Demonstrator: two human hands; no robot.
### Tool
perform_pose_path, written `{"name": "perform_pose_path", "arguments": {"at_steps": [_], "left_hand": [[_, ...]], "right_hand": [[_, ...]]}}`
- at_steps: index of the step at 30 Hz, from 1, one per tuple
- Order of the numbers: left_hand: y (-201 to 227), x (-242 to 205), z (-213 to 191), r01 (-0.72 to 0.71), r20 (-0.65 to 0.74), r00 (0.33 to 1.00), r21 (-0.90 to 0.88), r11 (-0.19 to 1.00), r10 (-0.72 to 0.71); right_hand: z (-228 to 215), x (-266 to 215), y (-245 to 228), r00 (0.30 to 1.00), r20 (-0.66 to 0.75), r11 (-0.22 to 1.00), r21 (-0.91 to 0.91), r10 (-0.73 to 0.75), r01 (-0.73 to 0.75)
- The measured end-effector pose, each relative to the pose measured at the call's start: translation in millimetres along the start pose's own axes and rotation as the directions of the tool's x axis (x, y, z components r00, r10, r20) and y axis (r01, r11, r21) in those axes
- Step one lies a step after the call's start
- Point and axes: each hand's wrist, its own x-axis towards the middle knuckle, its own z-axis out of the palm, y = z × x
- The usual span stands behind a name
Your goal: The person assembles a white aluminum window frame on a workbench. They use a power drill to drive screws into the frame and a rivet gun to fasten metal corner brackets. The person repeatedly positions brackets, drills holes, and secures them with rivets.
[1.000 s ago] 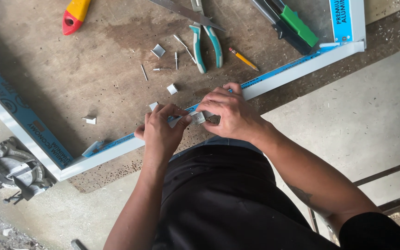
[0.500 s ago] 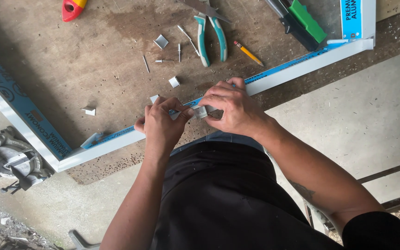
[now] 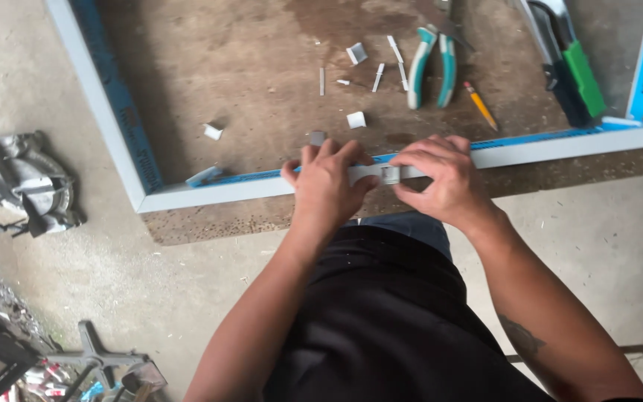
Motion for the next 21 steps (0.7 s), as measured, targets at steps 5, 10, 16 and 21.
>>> {"name": "perform_pose_path", "arguments": {"at_steps": [5, 10, 16, 21], "left_hand": [[-7.3, 1.6, 8.1, -0.01, -0.024, 1.0, 0.051, 0.999, 0.011], [-13.1, 2.9, 7.8, -0.036, 0.022, 0.999, -0.004, 0.999, 0.036], [-10.0, 2.3, -5.5, -0.006, 0.093, 0.996, -0.133, 0.991, 0.018], [5.6, -7.0, 11.6, 0.007, -0.005, 1.0, -0.132, 0.991, -0.008]], "right_hand": [[4.8, -0.5, 4.0, 1.0, 0.024, 1.0, -0.005, 0.018, -0.018], [3.5, 2.7, 1.3, 0.999, 0.032, 1.0, 0.0, 0.014, -0.014], [4.3, 3.5, -0.8, 0.999, 0.041, 0.999, 0.005, 0.032, -0.033], [6.7, -0.2, 3.6, 0.998, 0.047, 0.999, -0.022, 0.039, -0.038]]}}
